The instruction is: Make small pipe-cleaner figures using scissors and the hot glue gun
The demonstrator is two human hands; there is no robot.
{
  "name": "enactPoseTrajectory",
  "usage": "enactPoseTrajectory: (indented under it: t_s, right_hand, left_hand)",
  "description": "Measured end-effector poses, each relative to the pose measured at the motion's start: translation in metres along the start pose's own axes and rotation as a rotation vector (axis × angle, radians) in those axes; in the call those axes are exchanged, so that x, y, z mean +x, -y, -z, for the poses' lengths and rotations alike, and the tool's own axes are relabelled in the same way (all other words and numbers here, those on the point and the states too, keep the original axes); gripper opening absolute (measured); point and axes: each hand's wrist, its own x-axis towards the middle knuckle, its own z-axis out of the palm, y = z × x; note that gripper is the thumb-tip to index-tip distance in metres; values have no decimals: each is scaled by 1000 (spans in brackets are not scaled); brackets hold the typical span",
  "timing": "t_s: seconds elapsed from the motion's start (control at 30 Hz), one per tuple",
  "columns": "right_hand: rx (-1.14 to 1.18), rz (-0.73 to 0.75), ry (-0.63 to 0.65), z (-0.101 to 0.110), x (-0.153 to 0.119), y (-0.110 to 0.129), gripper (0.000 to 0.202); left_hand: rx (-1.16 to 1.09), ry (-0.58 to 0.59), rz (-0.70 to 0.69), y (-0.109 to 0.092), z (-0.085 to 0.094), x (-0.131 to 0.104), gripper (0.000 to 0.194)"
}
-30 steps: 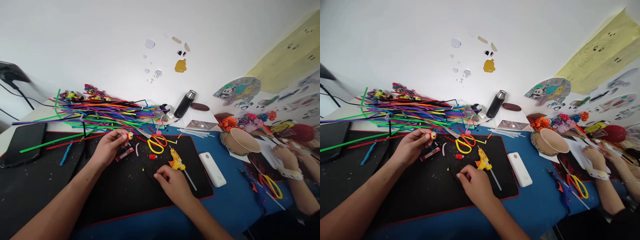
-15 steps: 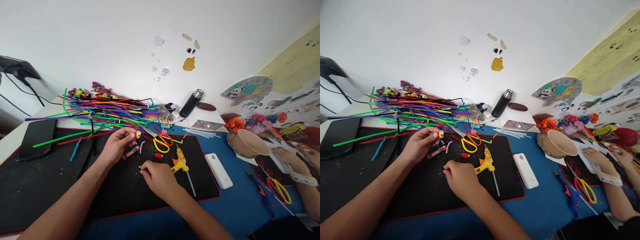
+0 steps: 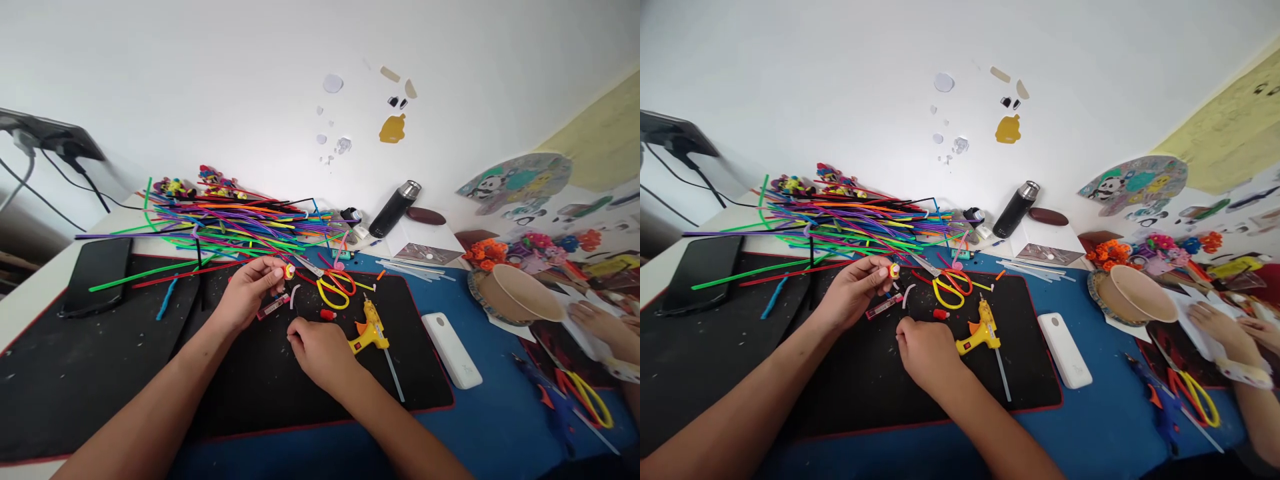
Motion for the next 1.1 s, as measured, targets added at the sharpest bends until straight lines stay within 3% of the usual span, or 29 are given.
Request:
enactPoseTrajectory:
  t_s: [0.27, 0.83, 0.97, 1.1]
  right_hand:
    - [41, -32, 5, -1, 2, 0, 10]
    - [66, -66, 19, -3, 2, 0, 11]
    - [157, -74, -46, -9, 1, -3, 11]
    - [353, -91, -192, -5, 2, -5, 12]
  left_hand:
    - [-85, -11, 41, 0, 0, -1, 30]
    - [-56, 16, 47, -1, 0, 0, 27]
    - [-52, 7, 50, -2, 0, -1, 28]
    - [-53, 20, 93, -2, -2, -1, 27]
